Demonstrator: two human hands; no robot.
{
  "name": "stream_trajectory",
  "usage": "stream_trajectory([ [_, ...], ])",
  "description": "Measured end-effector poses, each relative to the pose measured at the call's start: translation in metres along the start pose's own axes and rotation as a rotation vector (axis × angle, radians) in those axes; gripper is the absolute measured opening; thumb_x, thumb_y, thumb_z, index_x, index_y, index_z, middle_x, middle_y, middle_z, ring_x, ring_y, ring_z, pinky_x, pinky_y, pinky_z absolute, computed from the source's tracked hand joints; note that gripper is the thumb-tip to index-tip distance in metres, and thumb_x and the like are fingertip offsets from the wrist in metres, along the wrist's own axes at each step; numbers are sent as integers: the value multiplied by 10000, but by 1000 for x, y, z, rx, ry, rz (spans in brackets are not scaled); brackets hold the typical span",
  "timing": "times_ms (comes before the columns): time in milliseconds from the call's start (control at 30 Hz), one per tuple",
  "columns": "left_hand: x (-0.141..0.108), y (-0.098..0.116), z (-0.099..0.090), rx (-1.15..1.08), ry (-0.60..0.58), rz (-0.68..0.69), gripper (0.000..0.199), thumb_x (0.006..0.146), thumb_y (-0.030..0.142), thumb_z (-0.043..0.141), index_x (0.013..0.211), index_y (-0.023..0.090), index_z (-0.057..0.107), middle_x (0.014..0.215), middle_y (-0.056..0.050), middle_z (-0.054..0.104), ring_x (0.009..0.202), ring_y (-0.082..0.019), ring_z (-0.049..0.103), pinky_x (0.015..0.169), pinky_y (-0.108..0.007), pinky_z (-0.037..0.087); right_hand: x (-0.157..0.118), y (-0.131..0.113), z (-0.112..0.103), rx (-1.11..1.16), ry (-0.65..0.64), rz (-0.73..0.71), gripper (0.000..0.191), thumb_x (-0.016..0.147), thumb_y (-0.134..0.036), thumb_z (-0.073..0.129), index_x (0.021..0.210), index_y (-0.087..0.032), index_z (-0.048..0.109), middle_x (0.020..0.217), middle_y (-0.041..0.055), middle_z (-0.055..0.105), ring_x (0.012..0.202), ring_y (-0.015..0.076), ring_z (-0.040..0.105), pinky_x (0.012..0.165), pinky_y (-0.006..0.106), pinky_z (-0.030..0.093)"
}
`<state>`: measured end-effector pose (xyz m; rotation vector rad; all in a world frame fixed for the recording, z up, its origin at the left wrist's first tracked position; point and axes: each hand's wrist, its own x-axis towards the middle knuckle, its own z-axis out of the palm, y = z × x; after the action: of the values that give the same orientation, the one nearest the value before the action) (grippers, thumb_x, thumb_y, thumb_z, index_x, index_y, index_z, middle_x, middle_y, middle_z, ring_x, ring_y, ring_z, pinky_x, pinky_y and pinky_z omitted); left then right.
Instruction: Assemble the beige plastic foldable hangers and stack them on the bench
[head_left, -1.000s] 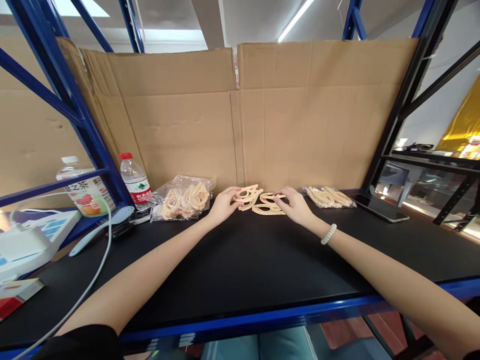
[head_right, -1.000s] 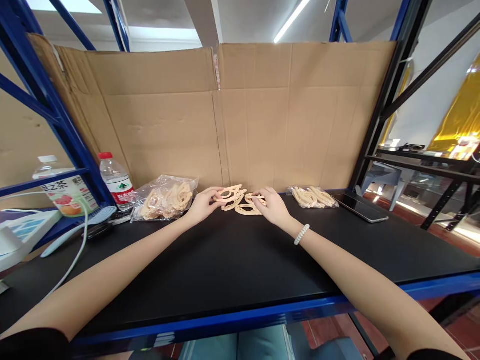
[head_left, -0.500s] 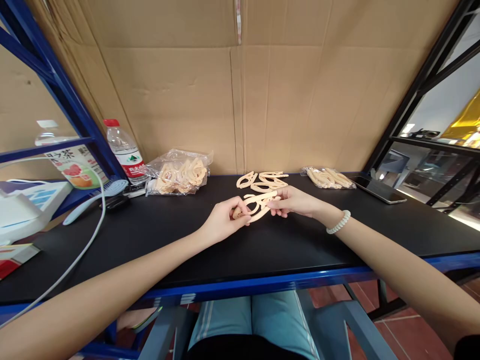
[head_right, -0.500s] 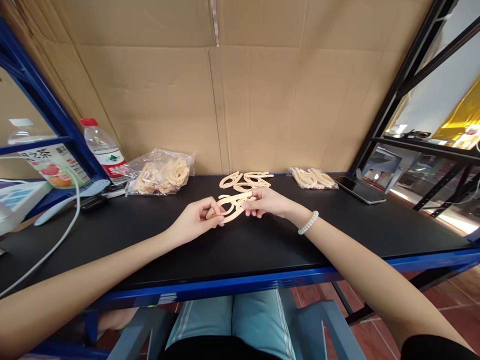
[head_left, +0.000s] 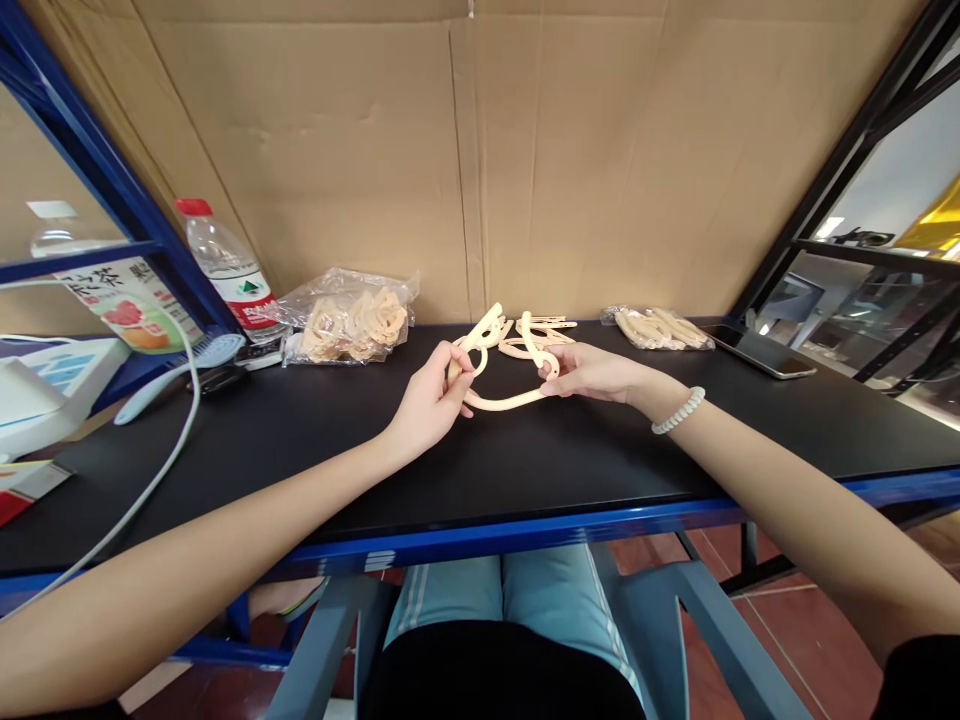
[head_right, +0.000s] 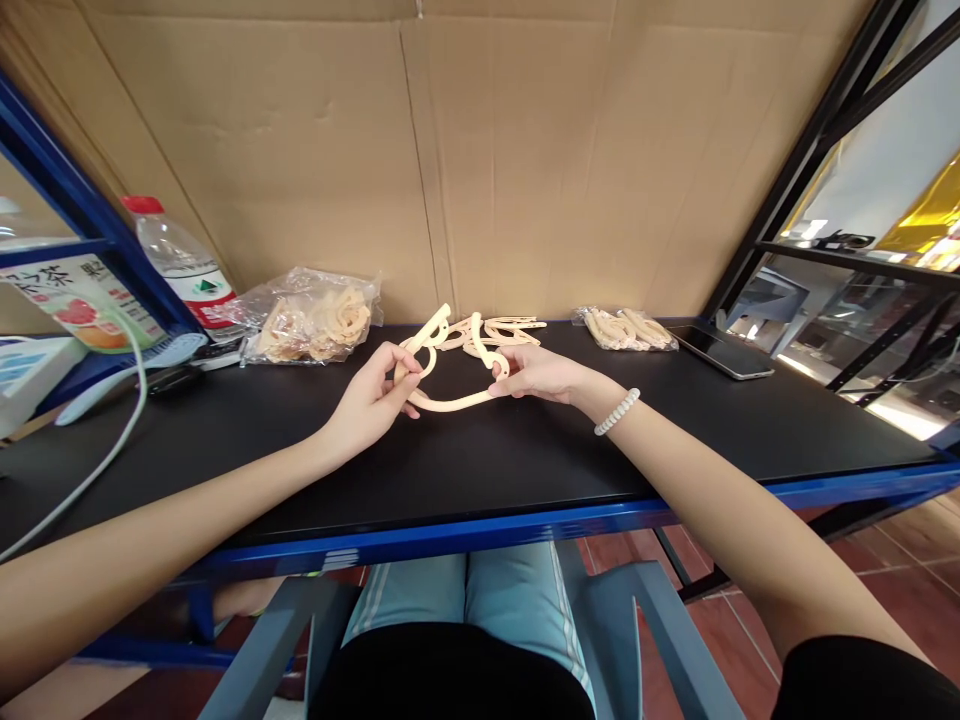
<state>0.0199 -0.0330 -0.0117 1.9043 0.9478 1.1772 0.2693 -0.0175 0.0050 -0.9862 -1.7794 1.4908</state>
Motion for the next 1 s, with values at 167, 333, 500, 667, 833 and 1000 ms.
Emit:
stream_trajectory([
  [167,1,-6,-3,9,8,10,95,857,251,525,876,203,446,743,49,471,620,-117,642,494,-228,580,-4,-2,-19,-31,84,97,373,622,-372,827,665,-162,521,620,-34,485,540,61,433,437,188,313],
  [333,2,-7,-4,6,74,-33,64,841,194,511,863,191,451,759,41,478,645,-130,665,493,-240,598,-13,-7,-42,-446,443,203,375,698,-475,759,649,-130,621,696,71,617,608,114,544,450,204,371],
  [500,4,-7,-2,-22,146,-98,59,843,162,515,863,183,464,753,45,472,658,-131,675,516,-251,614,-11,-6,-34,-619,871,-238,268,806,-413,651,855,-150,657,835,94,666,757,183,609,660,306,499],
  [667,4,-5,1,-78,162,-146,54,854,141,498,865,180,461,789,45,474,652,-111,677,544,-249,619,-9,-10,-5,-1038,279,-576,287,801,-407,677,966,-171,678,916,83,678,900,234,592,834,374,443],
  [833,4,-6,0,-67,138,-126,68,854,203,513,877,190,450,783,46,455,647,-118,665,519,-243,603,-7,-6,-1,-1076,108,-347,161,851,-290,595,847,-150,674,631,-12,563,566,115,484,593,250,371],
  [1000,2,-8,-4,249,32,12,276,827,263,566,1081,208,473,1068,-42,508,681,-121,636,621,-344,618,-8,-3,-8,-985,19,-261,136,802,-270,616,725,-159,636,573,-48,491,538,89,431,543,218,328],
])
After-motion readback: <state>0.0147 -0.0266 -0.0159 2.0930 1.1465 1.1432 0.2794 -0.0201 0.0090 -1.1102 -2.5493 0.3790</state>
